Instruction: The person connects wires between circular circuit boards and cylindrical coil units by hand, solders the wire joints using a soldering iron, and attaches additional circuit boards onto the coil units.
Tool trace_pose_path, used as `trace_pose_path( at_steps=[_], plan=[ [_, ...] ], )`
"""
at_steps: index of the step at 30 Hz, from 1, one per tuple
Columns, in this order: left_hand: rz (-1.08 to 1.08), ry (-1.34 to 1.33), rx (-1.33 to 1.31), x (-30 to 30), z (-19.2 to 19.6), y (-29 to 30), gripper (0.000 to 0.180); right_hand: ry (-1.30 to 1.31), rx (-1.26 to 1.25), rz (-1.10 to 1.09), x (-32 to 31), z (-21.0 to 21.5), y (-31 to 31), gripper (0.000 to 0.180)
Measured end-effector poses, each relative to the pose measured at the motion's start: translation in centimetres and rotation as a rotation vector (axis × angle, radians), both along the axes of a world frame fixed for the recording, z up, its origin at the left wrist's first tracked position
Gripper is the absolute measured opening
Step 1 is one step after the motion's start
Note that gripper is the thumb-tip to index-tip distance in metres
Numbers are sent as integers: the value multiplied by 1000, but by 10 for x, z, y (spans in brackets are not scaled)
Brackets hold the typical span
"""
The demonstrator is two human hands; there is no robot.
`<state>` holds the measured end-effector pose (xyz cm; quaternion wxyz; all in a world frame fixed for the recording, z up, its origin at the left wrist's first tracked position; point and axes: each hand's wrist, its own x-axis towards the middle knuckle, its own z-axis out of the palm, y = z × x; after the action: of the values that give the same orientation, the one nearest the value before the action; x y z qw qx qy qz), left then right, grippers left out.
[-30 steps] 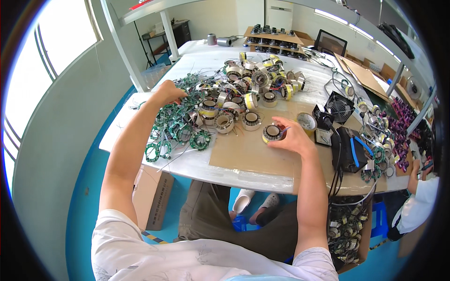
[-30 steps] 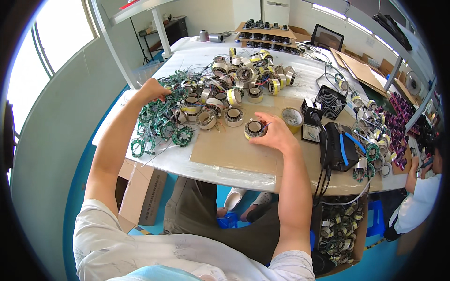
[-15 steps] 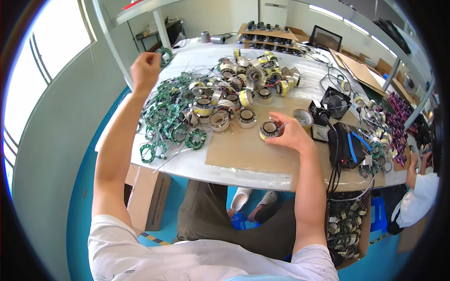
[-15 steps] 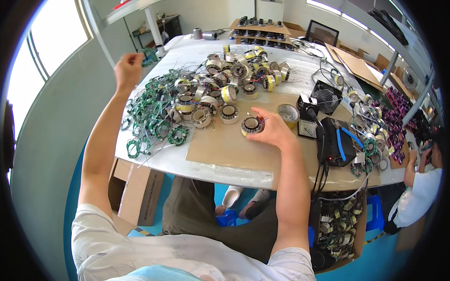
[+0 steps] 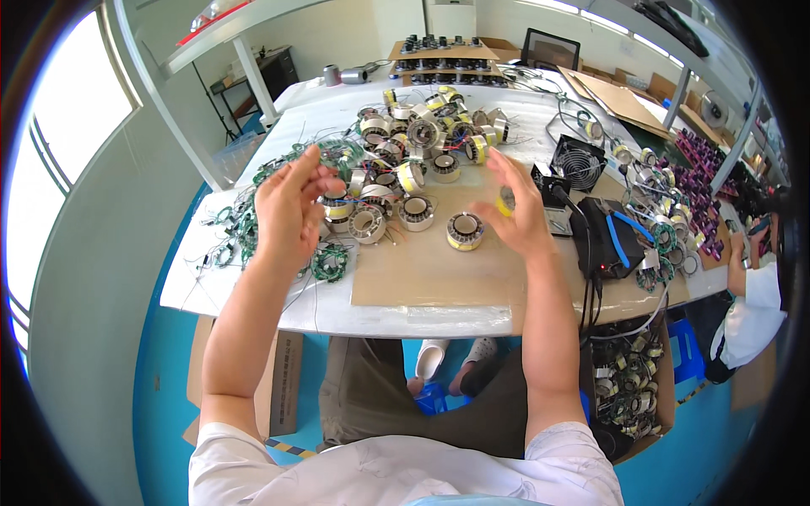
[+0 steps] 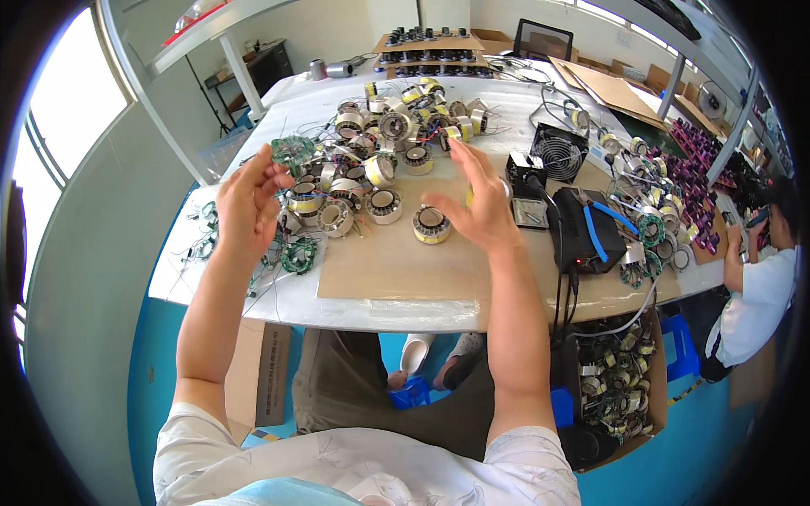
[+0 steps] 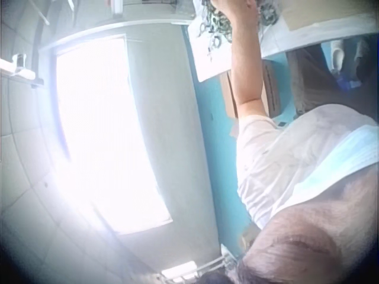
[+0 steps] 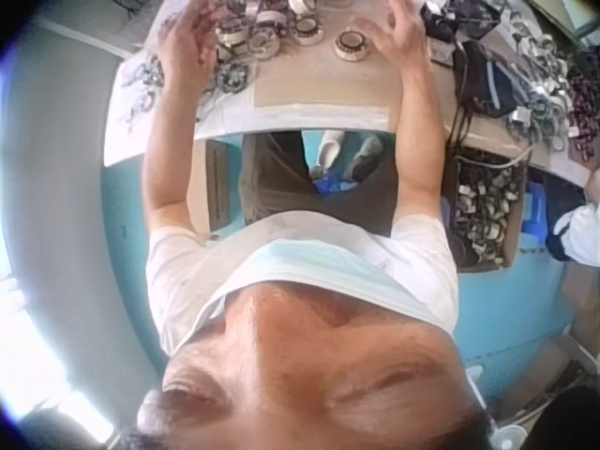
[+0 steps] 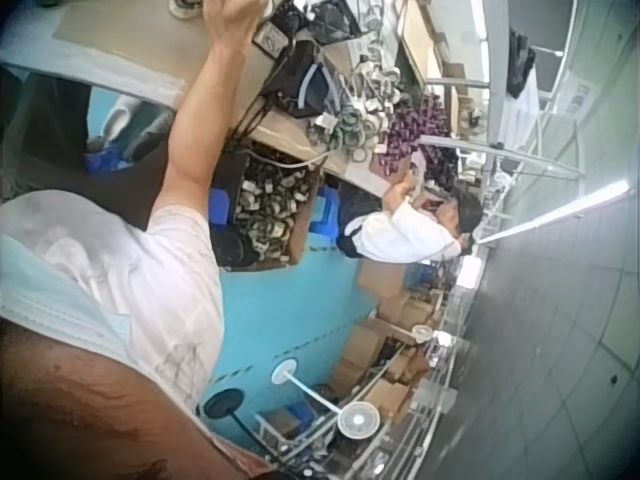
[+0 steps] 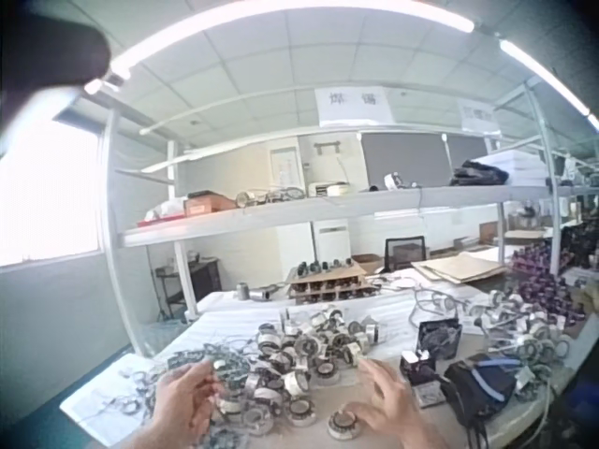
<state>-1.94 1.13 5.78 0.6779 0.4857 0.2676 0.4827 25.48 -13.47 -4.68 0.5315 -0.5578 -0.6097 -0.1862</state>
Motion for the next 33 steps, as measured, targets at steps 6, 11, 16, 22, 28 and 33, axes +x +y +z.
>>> trace_pose_path(
  at_steps=[6,11,16,22,28,33],
  plan=[
    [-257,146,27,12,-32,-46,25,-377,311,18,-67,13,11,38],
    [-330,181,117,29,-40,-63,28,-233,303,116,-64,1,15,30],
    [-196,278,515,21,-28,-42,20,464,171,361,-55,-4,18,19],
    [-362,465,625,39,-18,-30,23,813,-66,596,-53,0,11,21],
    [-386,393,690,58,-44,-22,19,826,-136,644,-50,2,9,25],
    [-260,393,831,69,-39,-17,15,469,53,517,-38,1,6,28]
  ],
)
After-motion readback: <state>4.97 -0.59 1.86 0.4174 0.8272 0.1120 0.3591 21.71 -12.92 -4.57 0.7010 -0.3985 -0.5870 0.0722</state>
